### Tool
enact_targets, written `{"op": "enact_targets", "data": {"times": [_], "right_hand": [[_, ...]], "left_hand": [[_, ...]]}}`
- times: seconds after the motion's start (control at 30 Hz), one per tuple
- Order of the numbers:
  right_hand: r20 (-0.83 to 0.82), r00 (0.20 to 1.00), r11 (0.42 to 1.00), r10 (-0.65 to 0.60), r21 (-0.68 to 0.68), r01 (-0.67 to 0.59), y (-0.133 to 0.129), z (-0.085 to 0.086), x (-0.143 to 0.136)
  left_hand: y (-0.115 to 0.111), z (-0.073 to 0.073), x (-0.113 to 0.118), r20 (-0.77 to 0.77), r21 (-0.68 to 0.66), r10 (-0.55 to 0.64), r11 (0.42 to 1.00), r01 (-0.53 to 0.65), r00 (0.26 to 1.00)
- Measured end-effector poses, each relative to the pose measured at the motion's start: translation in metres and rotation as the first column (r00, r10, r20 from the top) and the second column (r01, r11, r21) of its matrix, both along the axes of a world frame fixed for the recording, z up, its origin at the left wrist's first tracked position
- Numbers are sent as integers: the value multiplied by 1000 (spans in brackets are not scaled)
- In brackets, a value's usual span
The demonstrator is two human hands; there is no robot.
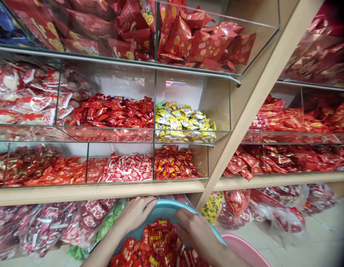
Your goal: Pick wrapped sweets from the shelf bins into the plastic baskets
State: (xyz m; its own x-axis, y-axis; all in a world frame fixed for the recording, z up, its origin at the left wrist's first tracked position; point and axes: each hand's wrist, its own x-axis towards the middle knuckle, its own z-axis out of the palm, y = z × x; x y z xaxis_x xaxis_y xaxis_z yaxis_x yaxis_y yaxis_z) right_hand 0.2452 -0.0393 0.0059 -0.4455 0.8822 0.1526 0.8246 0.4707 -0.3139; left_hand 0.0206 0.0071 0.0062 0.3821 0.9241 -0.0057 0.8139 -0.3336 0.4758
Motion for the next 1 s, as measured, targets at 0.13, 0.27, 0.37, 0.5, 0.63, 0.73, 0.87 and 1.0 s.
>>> {"op": "enact_targets", "data": {"times": [0.13,0.27,0.37,0.5,0.63,0.73,0.87,1.0], "right_hand": [[-121,993,994,-14,104,26,27,35,15],[-175,983,975,-50,207,86,67,61,36],[-89,994,976,-57,204,75,94,73,42],[-5,999,993,-51,107,52,116,75,36],[-52,994,994,-95,49,97,128,67,30],[-128,986,994,-106,19,109,134,63,31],[-273,951,990,-144,-31,141,140,62,36],[-429,884,983,-184,-93,160,141,60,38]], "left_hand": [[0,1,-1,9,14,-12,1000,12,1000],[0,1,-2,17,17,-20,1000,20,1000],[0,0,-2,24,10,-20,1000,20,1000],[-1,1,-2,16,2,-10,1000,10,1000],[-3,4,-3,2,11,-5,1000,5,1000],[-3,5,-3,6,16,-17,1000,17,1000],[-2,3,-3,15,10,-10,1000,10,1000],[-1,1,-3,32,-3,-13,1000,13,999]]}}
